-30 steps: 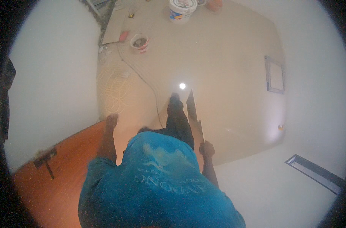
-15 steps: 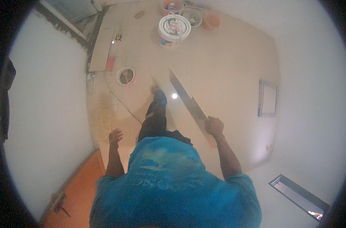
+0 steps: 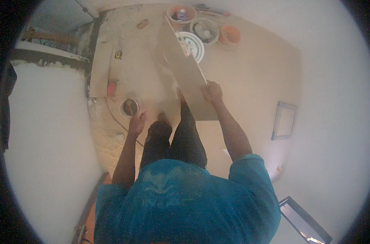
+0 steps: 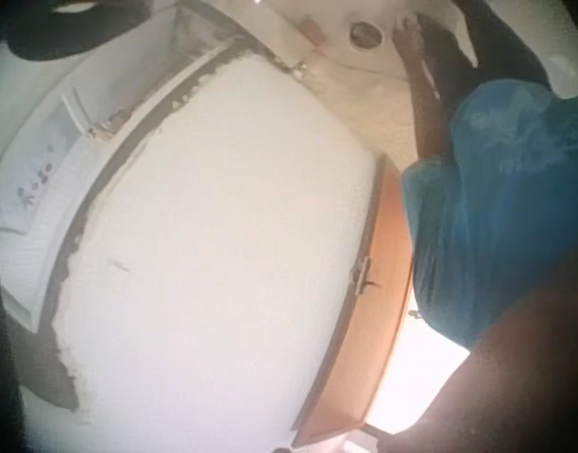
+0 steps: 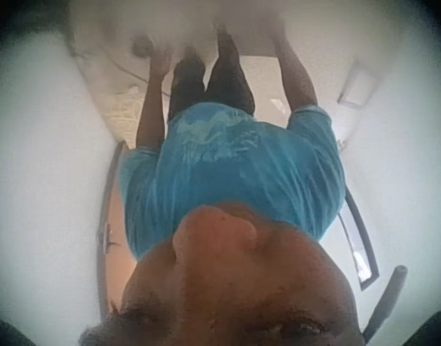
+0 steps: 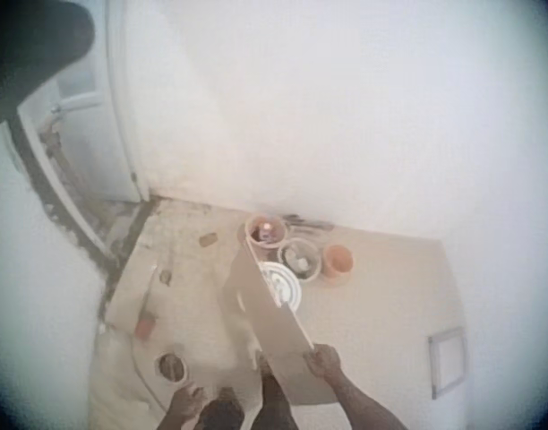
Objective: The person walks into a room under renovation, picks up a floor tile, and kneels to measure and mark it with a tape measure and pencil. The person adjusts the tile position and takes multiple measurements before marking the tile.
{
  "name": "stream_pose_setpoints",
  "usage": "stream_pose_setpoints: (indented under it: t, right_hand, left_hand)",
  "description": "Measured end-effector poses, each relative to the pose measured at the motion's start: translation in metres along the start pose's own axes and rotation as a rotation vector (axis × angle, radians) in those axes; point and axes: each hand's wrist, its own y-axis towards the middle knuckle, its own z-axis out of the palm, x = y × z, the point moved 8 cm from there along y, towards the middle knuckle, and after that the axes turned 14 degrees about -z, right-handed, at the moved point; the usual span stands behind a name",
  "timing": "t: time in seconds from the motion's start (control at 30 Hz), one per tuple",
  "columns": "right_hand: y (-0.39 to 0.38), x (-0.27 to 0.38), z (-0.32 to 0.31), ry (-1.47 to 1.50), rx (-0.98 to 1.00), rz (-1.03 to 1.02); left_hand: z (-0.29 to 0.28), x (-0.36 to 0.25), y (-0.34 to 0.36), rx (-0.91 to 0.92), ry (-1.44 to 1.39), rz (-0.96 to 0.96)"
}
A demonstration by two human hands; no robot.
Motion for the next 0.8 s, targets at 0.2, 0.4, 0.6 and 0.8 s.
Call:
stream_pose_setpoints:
  t: [0.2,0.4,0.6,0.8]
  right_hand:
    - [0.159,-0.065,0.053,0.512,-0.097,0.044]
    - [0.211,-0.136,0.079,0.677,-0.074,0.221]
    - [0.226,-0.209,0.043,0.623,-0.078,0.263]
    - [0.223,-0.258,0.008,0.563,-0.005,0.326]
  left_hand:
    - [-0.036,0.151,-0.017,-0.153,-0.046,-0.452]
    - [-0.028,0.262,-0.177,-0.229,-0.542,-1.236]
    - [-0.01,0.14,-0.105,-0.204,-0.357,-1.027]
    - [0.021,0.032,0.073,-0.039,-0.308,-0.833]
